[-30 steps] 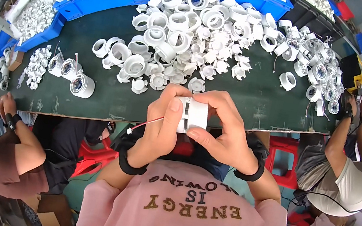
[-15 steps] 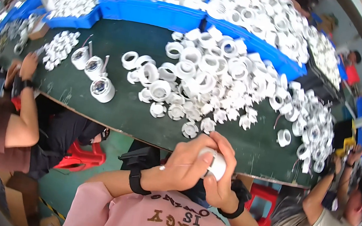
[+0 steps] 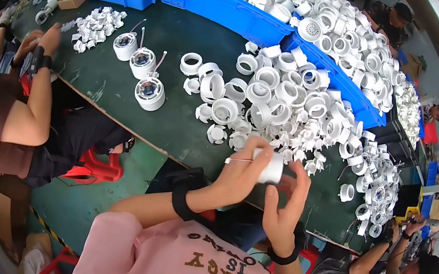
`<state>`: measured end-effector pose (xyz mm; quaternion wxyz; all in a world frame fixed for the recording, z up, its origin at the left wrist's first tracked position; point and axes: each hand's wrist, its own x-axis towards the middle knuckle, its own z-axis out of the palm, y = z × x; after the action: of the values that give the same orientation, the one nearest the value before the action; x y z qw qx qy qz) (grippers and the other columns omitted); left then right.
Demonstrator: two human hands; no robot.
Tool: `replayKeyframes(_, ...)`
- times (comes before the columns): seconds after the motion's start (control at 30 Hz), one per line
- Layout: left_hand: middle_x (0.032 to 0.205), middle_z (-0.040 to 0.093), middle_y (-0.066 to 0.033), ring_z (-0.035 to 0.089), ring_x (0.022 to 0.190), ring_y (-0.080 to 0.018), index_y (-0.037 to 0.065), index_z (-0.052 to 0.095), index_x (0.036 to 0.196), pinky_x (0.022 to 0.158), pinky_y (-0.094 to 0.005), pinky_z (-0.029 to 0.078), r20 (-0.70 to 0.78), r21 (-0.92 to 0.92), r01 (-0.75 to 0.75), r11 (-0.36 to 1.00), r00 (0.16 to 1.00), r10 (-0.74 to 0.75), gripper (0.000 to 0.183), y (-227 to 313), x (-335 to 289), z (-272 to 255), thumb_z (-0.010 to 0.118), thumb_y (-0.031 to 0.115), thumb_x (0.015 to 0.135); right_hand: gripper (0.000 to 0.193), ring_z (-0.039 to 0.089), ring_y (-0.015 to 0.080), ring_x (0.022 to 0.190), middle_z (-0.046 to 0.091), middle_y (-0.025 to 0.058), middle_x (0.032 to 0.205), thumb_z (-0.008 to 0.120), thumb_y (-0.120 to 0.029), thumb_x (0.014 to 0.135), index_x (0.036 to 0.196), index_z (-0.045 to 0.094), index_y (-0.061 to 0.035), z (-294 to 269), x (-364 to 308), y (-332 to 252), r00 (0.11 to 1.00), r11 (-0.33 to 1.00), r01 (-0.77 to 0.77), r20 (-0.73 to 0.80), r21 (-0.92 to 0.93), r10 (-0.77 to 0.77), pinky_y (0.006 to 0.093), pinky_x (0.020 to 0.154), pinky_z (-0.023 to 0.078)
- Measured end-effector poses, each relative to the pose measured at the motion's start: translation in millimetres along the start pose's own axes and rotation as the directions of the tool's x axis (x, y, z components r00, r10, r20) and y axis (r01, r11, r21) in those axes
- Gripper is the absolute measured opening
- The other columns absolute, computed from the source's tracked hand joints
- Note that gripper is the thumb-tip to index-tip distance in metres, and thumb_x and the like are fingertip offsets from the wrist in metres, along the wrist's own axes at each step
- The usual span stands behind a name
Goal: The person picks up a white plastic housing and a camera lens assembly by hand, fits the lens into the housing, and presses them together. They then set the assembled unit aside on the table and repeat the process with other components.
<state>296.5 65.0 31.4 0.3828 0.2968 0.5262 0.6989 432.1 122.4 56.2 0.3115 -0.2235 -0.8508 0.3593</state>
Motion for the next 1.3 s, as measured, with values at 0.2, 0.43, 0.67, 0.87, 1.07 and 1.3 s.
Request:
replayKeyframes(0.2, 0.129, 0.036, -0.0342, 0.048, 0.115, -0.042, -0.017, 0.016, 0.136, 0.095, -0.0438, 0.041, 0.346, 0.429, -0.331, 0.84, 0.92, 0.186, 0.088, 12, -25, 2, 0.069, 0.026, 0.08, 0.072, 0.058, 0.0214, 0.1, 0.047, 0.0191, 0.123, 0.062, 0.009, 0.08, 0.142, 0.026, 0.0035, 16, -10, 0, 0.99, 0.981, -0.091, -0.095, 0.173, 0.109, 0.0317, 0.084, 0.05)
replayKeyframes(0.43, 0.124, 0.047, -0.0298, 0.048, 0.116, -0.042, -0.01, 0.034, 0.131, 0.097, -0.0428, 0.04, 0.551, 0.466, -0.446, 0.764, 0.822, 0.143, 0.069, 32, -7, -26, 0.067, 0.021, 0.079, 0.066, 0.06, 0.016, 0.09, 0.055, 0.0134, 0.116, 0.064, -0.003, 0.084, 0.14, 0.031, -0.0032, -5, -12, 24, 0.947, 0.809, -0.219, -0.082, 0.545, 0.312, 0.0277, 0.073, 0.052)
replayKeyframes(0.67, 0.096, 0.066, -0.0037, 0.062, 0.091, -0.0155, 0.0, 0.06, 0.107, 0.076, -0.0306, 0.049, 0.139, 0.863, -0.209, 0.46, 0.973, 0.183, 0.03, 30, 171, -84, 0.065, 0.01, 0.08, 0.063, 0.06, 0.0173, 0.09, 0.054, 0.0132, 0.114, 0.066, -0.01, 0.082, 0.136, 0.034, 0.0003, -15, -23, 21, 0.933, 0.719, -0.278, 0.002, 0.636, 0.359, 0.0292, 0.073, 0.053)
replayKeyframes(0.87, 0.111, 0.062, -0.0038, 0.059, 0.1, -0.0146, 0.001, 0.054, 0.117, 0.088, -0.0302, 0.047, 0.585, 0.58, -0.199, 0.79, 0.777, -0.234, 0.057, 11, 246, -100, 0.076, 0.005, 0.065, 0.064, 0.057, 0.0199, 0.105, 0.051, 0.0114, 0.12, 0.064, 0.004, 0.08, 0.137, 0.033, -0.0007, -21, -39, 17, 0.943, 0.719, -0.277, 0.035, 0.637, 0.332, 0.0333, 0.086, 0.051)
replayKeyframes(1.07, 0.12, 0.058, -0.0061, 0.053, 0.113, -0.0185, 0.004, 0.05, 0.127, 0.1, -0.0331, 0.039, 0.551, 0.716, -0.242, 0.654, 0.771, -0.318, 0.074, 3, 248, -89, 0.082, 0.007, 0.061, 0.065, 0.057, 0.0185, 0.106, 0.051, 0.0113, 0.121, 0.064, 0.005, 0.08, 0.137, 0.033, -0.0007, -24, -44, 18, 0.928, 0.68, -0.309, 0.054, 0.665, 0.369, 0.0333, 0.089, 0.05)
replayKeyframes(1.3, 0.112, 0.063, -0.01, 0.06, 0.1, -0.0166, 0.001, 0.053, 0.123, 0.087, -0.0306, 0.049, 0.322, 0.607, -0.002, 0.794, 0.915, -0.244, 0.072, 25, 232, -81, 0.082, 0.017, 0.059, 0.065, 0.057, 0.0171, 0.106, 0.052, 0.0109, 0.12, 0.064, 0.005, 0.08, 0.137, 0.033, -0.0003, -26, -44, 17, 0.917, 0.656, -0.342, 0.086, 0.673, 0.39, 0.0316, 0.091, 0.048)
